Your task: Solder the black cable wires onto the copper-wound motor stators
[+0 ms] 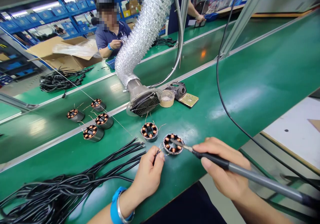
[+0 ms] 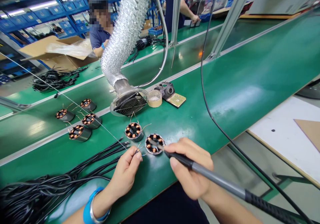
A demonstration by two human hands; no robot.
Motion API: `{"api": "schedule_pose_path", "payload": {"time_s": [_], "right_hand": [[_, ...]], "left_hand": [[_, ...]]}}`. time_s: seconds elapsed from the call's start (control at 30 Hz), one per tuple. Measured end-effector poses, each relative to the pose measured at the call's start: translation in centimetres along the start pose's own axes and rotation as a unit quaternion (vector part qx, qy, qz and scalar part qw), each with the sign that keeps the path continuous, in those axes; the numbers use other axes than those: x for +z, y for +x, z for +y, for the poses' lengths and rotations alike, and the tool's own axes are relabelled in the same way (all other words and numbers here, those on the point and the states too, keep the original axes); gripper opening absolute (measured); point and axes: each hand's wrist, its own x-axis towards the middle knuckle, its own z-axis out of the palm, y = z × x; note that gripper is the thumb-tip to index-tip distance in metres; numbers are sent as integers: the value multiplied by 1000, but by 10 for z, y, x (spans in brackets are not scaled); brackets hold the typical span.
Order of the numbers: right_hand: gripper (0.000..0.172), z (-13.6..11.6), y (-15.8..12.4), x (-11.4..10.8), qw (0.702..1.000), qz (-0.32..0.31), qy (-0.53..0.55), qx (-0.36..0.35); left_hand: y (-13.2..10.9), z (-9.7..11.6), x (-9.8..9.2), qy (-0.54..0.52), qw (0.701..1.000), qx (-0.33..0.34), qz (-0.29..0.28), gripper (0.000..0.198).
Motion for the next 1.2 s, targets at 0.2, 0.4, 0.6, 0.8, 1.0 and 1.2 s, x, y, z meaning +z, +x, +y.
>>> {"api": "schedule_pose_path", "payload": {"time_s": [0.2, 0.4, 0.6, 0.8, 1.0, 1.2], "right_hand": [[18, 74, 49, 6, 994, 45, -102, -10], [26, 139, 87, 16, 993, 1, -117, 1], [31, 112, 51, 14, 996, 12, -78, 36], [21, 53, 6, 31, 993, -97, 19, -63], [27, 48, 0, 48, 986, -121, 55, -99], [29, 53, -2, 45, 985, -122, 66, -103]], "left_hand": [[-1, -3, 1, -11, 1000, -7, 0, 32], [-3, -10, 2, -84, 996, -42, -1, 38], [-3, -8, -2, -181, 980, -81, -21, 41], [-2, -2, -10, -201, 977, -65, -9, 34], [5, 0, -12, -110, 991, -64, 36, 27], [6, 1, -7, -100, 992, -69, 20, 31]]}}
